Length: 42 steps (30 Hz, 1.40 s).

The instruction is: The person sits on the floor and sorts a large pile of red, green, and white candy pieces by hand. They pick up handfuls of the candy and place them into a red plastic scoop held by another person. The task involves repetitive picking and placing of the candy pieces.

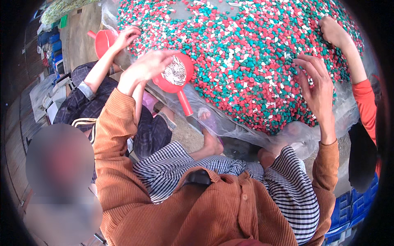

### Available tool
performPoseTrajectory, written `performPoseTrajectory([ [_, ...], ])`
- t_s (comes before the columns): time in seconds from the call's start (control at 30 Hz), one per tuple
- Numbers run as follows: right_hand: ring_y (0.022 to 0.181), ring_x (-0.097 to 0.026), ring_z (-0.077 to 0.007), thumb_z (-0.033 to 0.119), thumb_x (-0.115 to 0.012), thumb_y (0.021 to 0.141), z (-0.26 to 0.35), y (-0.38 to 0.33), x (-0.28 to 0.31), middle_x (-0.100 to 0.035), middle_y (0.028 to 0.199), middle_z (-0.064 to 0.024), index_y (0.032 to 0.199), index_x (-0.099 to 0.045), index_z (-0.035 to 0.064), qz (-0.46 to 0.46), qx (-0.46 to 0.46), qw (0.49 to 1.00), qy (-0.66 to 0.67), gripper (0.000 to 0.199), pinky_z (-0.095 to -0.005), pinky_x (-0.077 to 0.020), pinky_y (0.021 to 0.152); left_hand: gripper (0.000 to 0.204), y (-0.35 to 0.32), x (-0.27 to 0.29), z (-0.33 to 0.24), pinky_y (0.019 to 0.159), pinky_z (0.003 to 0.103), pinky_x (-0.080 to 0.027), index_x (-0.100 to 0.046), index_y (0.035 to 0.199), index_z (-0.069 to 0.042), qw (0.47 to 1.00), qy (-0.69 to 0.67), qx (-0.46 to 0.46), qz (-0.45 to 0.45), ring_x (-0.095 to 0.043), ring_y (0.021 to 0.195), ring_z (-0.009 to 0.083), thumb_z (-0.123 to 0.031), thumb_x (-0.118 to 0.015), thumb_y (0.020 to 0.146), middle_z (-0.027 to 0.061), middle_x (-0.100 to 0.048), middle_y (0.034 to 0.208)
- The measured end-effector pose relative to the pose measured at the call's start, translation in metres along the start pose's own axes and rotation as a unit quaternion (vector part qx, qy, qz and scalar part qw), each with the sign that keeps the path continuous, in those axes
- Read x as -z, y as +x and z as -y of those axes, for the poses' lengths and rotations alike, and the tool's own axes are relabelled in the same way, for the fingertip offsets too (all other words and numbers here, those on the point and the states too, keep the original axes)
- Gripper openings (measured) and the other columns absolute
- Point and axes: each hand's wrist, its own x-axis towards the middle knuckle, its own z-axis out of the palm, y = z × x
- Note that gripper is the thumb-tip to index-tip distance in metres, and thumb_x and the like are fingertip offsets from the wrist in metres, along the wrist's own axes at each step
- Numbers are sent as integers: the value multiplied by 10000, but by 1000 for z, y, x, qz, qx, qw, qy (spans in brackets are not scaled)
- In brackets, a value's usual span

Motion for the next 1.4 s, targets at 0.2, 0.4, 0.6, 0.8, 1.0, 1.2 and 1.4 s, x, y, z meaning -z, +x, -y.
performPoseTrajectory([
  [0.2,976,-617,-277,30,-638,836,-13,2,-1,-647,1047,-90,998,-668,44,-3,-28,1000,4,166,-373,-520,813,511,75,64,-105,972,397,-469,-515,1391,-169,996,-1,51,69,-608,1137,300,-382,-584,931,195,-626,1232],
  [0.4,956,-619,-269,37,-640,833,-18,0,10,-649,1033,-78,981,-667,51,-25,-47,999,3,151,-370,-520,799,666,237,64,-176,996,423,-448,-476,1411,-150,954,24,-178,-242,-547,1188,362,-397,-692,831,228,-565,1266],
  [0.6,944,-619,-271,43,-655,830,-26,-16,13,-654,1026,-66,964,-677,61,-28,-92,995,4,137,-370,-520,785,529,265,36,-260,1012,548,-377,-622,1243,-146,886,-28,-53,-460,-424,1259,378,-413,-695,792,169,-490,1357],
  [0.8,959,-619,-275,15,-629,834,-38,-18,16,-655,1038,-72,990,-678,51,-23,-110,994,17,168,-374,-519,785,517,257,-41,-229,948,565,-386,-665,1134,-166,932,-23,-127,-338,-461,1190,362,-564,-607,809,184,-499,1252],
  [1.0,1018,-608,-280,14,-619,850,-37,-14,14,-649,1072,-94,1047,-670,40,-4,-105,994,28,204,-364,-482,861,505,128,-82,-223,922,509,-432,-534,1279,-173,925,11,-279,-258,-461,1186,375,-285,-700,815,160,-485,1275],
  [1.2,976,-619,-292,46,-616,855,-46,-17,9,-652,1043,-93,1019,-671,48,-27,-72,997,11,172,-380,-502,808,195,60,-34,-184,936,367,-511,-736,1052,-122,961,-125,-241,-49,-643,1094,281,-153,-640,885,105,-661,1208],
  [1.4,767,-655,-353,100,-632,854,-57,-21,-2,-668,951,-124,968,-677,47,-38,-164,986,-6,133,-429,-517,686,157,75,-42,-203,716,389,-523,-729,950,-67,951,-102,-171,-237,-664,807,297,-176,-668,855,105,-681,886],
])
